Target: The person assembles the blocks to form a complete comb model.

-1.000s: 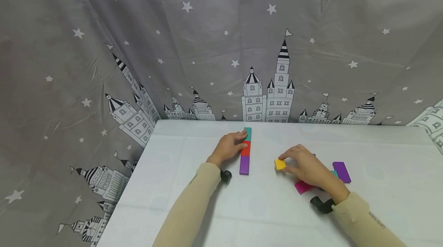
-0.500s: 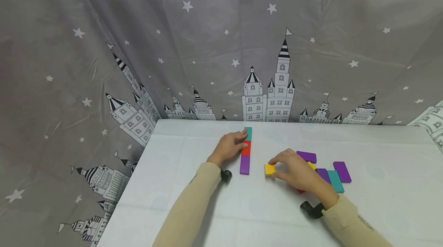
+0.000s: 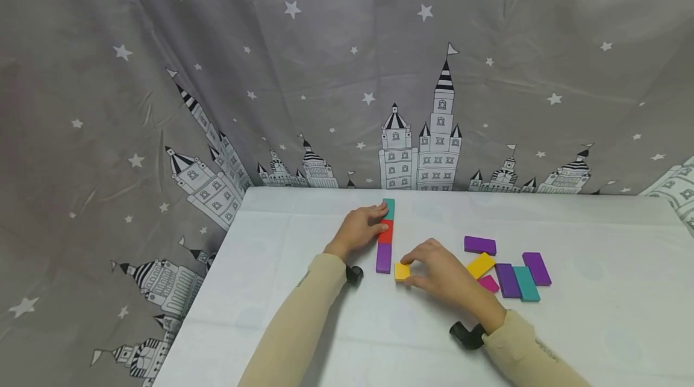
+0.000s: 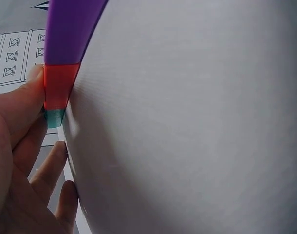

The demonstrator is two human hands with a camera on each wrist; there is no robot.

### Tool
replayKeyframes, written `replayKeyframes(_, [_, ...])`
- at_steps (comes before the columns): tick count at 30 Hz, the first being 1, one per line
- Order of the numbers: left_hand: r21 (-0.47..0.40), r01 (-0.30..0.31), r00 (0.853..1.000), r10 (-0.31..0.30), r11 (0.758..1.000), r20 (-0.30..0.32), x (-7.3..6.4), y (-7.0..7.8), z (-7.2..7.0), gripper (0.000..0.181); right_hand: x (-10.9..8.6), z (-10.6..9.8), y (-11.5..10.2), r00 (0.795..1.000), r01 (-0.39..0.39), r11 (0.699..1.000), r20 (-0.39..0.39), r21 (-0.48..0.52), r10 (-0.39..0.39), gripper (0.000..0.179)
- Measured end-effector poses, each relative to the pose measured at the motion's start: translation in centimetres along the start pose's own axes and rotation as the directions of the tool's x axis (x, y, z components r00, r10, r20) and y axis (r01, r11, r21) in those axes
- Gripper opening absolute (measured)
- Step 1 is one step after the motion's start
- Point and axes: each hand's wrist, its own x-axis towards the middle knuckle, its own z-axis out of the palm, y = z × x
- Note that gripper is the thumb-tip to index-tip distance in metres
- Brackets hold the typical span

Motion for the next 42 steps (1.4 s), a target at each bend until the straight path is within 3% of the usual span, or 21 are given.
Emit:
replayKeyframes(9, [-0.004,-0.03,1.0,0.03,1.0,-0.008,-0.1,0.0,-0.2,0.051,0.9,1.7,-1.4,1.0,-0.004,1.0,0.017,-0.019,0.004,0.031])
replayKeyframes(19, [-0.015,-0.038,0.999,0.038,0.999,-0.015,-0.1,0.0,-0.3,0.051,1.5,3.1,-1.9,0.998,0.062,0.994,-0.001,-0.086,-0.063,0.03])
replayKeyframes(30, [-0.016,-0.04,0.999,0.04,0.999,-0.016,-0.1,-0.1,-0.2,0.051,1.7,3.8,-2.3,0.999,0.039,0.987,0.034,-0.157,-0.034,0.028])
replayKeyframes(42, [-0.025,-0.028,1.0,0.027,0.999,-0.01,-0.1,0.0,-0.1,0.051,1.9,3.9,-2.7,0.999,0.034,0.981,0.006,-0.189,-0.034,0.029])
